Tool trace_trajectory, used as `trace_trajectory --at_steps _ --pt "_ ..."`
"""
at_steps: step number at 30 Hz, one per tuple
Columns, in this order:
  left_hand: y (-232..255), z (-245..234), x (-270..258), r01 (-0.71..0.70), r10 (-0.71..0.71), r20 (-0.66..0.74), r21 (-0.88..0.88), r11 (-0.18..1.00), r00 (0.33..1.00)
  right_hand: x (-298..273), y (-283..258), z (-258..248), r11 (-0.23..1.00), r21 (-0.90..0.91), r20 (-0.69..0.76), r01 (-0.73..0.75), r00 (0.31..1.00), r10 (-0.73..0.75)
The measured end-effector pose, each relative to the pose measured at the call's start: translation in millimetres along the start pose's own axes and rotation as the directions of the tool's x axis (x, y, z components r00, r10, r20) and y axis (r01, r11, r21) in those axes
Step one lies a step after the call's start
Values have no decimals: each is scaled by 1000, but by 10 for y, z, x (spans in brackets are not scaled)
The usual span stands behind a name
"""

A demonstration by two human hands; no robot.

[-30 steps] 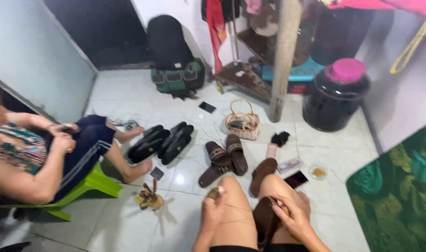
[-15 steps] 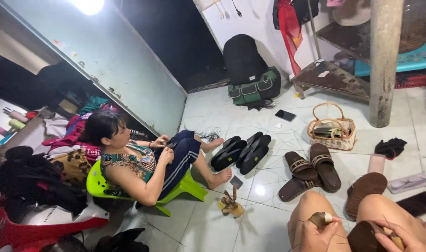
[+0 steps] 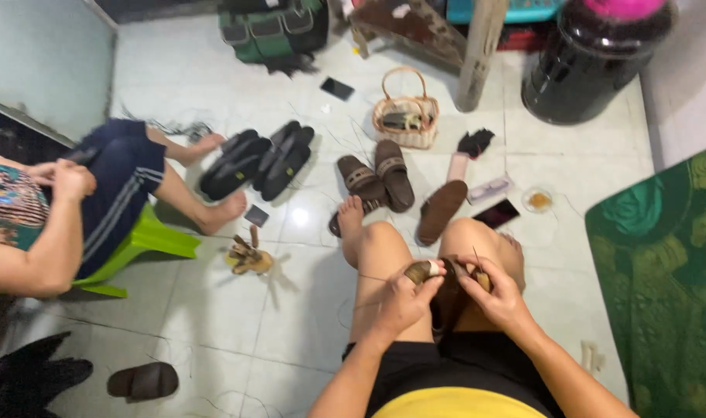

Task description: Hand-stitching a brown sandal using a needle and thread to repair the sole or strap.

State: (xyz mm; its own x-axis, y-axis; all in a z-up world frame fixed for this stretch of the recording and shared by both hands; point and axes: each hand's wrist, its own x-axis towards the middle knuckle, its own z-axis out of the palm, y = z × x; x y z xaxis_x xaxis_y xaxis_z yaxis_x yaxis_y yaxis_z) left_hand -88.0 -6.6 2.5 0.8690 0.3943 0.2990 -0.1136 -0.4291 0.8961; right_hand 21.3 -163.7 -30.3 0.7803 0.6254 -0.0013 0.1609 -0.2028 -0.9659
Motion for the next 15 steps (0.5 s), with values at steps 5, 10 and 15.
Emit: trace_trajectory --at_steps 5,10,15 --pt "-168 66 -6 -23 23 17 0 1000 1000 -91 -43 -201 990 33 27 -136 991 135" --pt "-162 57 59 -157 155 61 39 987 986 -319 -396 -470 915 -393 179 89 984 -18" --pt "-201 153 42 -195 175 223 71 978 959 -492 -108 -503 761 -599 245 249 962 -122"
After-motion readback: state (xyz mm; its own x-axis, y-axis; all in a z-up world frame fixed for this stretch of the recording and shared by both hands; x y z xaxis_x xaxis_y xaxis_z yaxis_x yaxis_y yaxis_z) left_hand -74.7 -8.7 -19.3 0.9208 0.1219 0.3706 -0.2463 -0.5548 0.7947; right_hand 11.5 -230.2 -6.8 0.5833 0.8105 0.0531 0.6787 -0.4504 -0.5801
